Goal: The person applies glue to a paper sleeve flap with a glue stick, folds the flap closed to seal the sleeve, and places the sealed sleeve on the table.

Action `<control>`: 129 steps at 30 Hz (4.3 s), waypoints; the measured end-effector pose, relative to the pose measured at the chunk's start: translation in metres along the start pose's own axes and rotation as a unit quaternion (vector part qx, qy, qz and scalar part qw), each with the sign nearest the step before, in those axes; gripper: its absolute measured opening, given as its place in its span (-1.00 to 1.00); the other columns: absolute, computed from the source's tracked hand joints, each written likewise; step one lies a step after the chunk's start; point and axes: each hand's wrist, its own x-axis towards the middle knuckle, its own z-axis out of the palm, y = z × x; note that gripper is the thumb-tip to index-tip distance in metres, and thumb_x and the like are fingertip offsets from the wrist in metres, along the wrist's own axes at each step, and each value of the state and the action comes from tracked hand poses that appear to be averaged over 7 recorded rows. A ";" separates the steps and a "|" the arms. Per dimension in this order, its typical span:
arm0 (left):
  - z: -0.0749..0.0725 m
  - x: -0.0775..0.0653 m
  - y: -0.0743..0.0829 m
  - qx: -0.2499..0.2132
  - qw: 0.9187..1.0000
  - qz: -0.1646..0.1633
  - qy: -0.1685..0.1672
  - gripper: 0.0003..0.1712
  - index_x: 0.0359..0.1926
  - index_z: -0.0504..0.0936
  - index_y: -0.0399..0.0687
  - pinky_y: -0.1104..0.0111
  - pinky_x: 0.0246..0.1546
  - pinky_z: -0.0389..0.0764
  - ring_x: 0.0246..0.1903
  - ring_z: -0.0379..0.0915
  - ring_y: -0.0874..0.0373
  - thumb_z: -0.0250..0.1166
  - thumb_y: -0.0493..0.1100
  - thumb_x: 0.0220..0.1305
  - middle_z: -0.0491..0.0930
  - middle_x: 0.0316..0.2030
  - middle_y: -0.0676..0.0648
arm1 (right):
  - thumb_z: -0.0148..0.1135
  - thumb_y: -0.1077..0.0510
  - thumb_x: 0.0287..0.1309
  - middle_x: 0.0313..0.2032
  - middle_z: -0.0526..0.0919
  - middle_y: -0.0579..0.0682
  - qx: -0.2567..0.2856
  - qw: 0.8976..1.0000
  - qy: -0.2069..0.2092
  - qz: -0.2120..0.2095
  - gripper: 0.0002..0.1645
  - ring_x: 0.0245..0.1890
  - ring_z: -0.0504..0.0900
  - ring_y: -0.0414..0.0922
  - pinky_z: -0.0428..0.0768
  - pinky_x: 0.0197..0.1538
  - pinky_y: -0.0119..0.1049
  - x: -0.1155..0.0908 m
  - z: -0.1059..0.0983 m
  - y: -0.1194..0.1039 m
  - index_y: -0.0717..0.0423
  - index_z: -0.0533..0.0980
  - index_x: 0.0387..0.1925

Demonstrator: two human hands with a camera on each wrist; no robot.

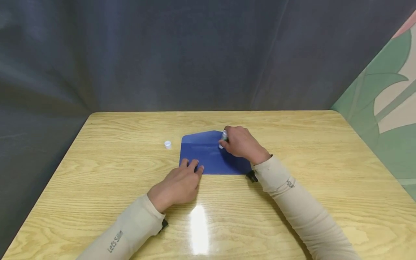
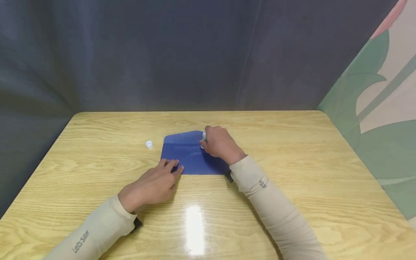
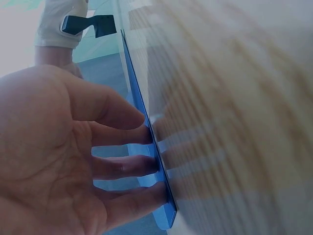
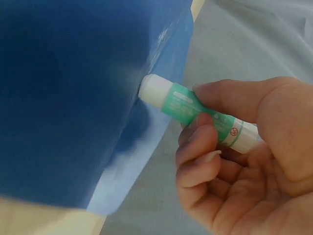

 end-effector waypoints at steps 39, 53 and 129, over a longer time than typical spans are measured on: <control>-0.003 -0.005 0.001 -0.024 1.000 -0.003 -0.014 -0.44 0.45 0.30 -0.22 0.10 0.04 0.61 0.42 0.12 -0.31 -0.01 -0.19 0.49 0.17 0.48 -0.29 | 0.26 0.04 0.30 -0.53 0.55 0.02 -0.020 0.998 -0.011 0.057 -0.72 -0.49 0.52 -0.04 0.48 -0.36 -0.18 -0.020 -0.022 0.045 0.16 0.49 -0.40; -0.004 -0.004 0.003 -0.035 0.999 -0.011 -0.021 -0.42 0.46 0.28 -0.22 0.04 0.23 0.52 0.45 0.08 -0.32 -0.01 -0.16 0.50 0.15 0.49 -0.28 | 0.28 0.02 0.25 -0.49 0.60 0.03 -0.013 0.998 0.007 0.062 -0.72 -0.47 0.53 -0.03 0.47 -0.36 -0.20 -0.023 -0.029 0.037 0.18 0.54 -0.32; -0.003 -0.008 -0.006 -0.009 0.999 -0.021 -0.028 -0.42 0.46 0.28 -0.22 0.01 0.28 0.47 0.45 0.08 -0.31 0.01 -0.11 0.51 0.16 0.49 -0.30 | 0.34 -0.02 0.25 -0.61 0.60 -0.08 0.043 0.999 0.013 0.017 -0.78 -0.57 0.54 -0.15 0.45 -0.39 -0.26 0.000 0.001 -0.026 0.00 0.61 -0.43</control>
